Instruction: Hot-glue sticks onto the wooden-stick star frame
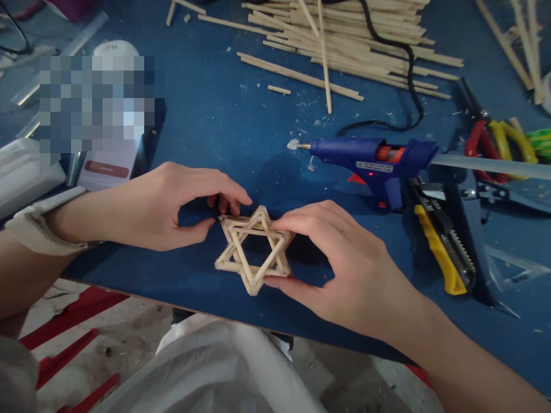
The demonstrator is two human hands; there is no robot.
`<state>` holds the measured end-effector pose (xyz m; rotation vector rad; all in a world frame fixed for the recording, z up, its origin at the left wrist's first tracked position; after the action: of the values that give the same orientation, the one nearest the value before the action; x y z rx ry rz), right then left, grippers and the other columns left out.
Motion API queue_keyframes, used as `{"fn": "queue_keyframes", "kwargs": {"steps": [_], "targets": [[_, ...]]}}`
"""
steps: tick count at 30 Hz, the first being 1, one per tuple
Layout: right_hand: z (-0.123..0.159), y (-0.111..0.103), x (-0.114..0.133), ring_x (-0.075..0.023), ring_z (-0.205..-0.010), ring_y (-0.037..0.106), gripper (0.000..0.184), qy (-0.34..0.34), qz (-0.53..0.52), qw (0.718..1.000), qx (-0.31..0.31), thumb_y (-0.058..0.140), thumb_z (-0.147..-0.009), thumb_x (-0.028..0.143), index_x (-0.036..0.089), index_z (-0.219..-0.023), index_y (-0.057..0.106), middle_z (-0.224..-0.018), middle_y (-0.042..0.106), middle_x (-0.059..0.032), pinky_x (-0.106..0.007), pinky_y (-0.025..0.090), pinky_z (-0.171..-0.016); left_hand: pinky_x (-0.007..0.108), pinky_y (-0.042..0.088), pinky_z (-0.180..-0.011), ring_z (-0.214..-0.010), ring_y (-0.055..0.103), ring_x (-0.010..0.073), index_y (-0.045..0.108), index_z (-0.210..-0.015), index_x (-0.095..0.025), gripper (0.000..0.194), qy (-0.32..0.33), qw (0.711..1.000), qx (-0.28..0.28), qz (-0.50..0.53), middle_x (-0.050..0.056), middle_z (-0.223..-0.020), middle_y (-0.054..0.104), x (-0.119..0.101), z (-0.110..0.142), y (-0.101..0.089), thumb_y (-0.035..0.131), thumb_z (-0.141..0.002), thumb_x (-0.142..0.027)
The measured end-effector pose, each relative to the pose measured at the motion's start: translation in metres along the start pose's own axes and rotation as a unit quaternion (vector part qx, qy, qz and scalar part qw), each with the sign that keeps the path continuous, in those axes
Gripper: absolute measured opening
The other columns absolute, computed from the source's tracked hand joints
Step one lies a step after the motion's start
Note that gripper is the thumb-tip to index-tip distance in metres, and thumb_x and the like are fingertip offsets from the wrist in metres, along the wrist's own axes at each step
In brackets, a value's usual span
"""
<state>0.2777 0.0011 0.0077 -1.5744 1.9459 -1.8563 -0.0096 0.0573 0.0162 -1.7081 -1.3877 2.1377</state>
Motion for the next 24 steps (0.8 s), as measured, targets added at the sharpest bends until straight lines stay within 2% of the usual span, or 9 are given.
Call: {"fn": "queue_keyframes", "kwargs": {"steps": [6, 14, 19, 24], "targets": [[-0.0018, 0.0031, 0.0016, -0.0285, -0.115, 0.086, 0.041, -0.007, 0.016, 1.0, 0.0, 0.093, -0.109, 0.038, 0.023, -0.141, 0.071, -0.129, 0.087, -0.0076, -0.045, 0.07, -0.103, 0.027, 0.061, -0.098, -0.108, 0.085, 0.0175, 0.077, -0.139, -0.022, 0.045, 0.02, 1.0, 0.007, -0.006, 0.005, -0.126, 0.089, -0.0018, 0.0, 0.0007, 0.065, -0.099, -0.004], [-0.0008, 0.0035, 0.0034, -0.0285, -0.107, 0.086, 0.049, -0.01, 0.004, 1.0, -0.012, 0.097, -0.105, 0.049, 0.025, -0.138, 0.071, -0.124, 0.087, -0.007, -0.044, 0.073, -0.092, 0.029, 0.06, -0.103, -0.12, 0.085, 0.02, 0.077, -0.142, -0.023, 0.043, 0.021, 0.999, 0.013, -0.024, 0.006, -0.131, 0.089, 0.0005, 0.0001, 0.0015, 0.066, -0.104, -0.007], [-0.0008, 0.008, 0.0025, -0.0306, -0.109, 0.085, 0.046, -0.017, 0.014, 1.0, -0.012, 0.095, -0.107, 0.045, 0.025, -0.139, 0.07, -0.123, 0.087, -0.0081, -0.047, 0.072, -0.096, 0.03, 0.062, -0.108, -0.124, 0.085, 0.0209, 0.077, -0.143, -0.023, 0.044, 0.033, 0.999, 0.014, -0.021, 0.007, -0.135, 0.089, -0.0008, 0.001, 0.0007, 0.066, -0.104, -0.006], [-0.0014, 0.0096, 0.001, -0.0307, -0.109, 0.085, 0.054, -0.019, 0.012, 1.0, -0.017, 0.1, -0.101, 0.048, 0.024, -0.138, 0.07, -0.123, 0.087, -0.0085, -0.046, 0.071, -0.097, 0.03, 0.063, -0.108, -0.126, 0.085, 0.0212, 0.078, -0.144, -0.025, 0.04, 0.042, 0.999, 0.009, -0.016, 0.009, -0.142, 0.089, 0.0016, 0.0024, 0.0011, 0.068, -0.109, -0.01]]}}
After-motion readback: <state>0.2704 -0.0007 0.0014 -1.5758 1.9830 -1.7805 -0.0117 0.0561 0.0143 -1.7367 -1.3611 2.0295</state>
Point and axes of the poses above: each hand's wrist, its own z-axis away from the middle knuckle, its own y-axis out of the palm, x = y × z, the point moved 3 cm from there along -z, towards the middle knuckle
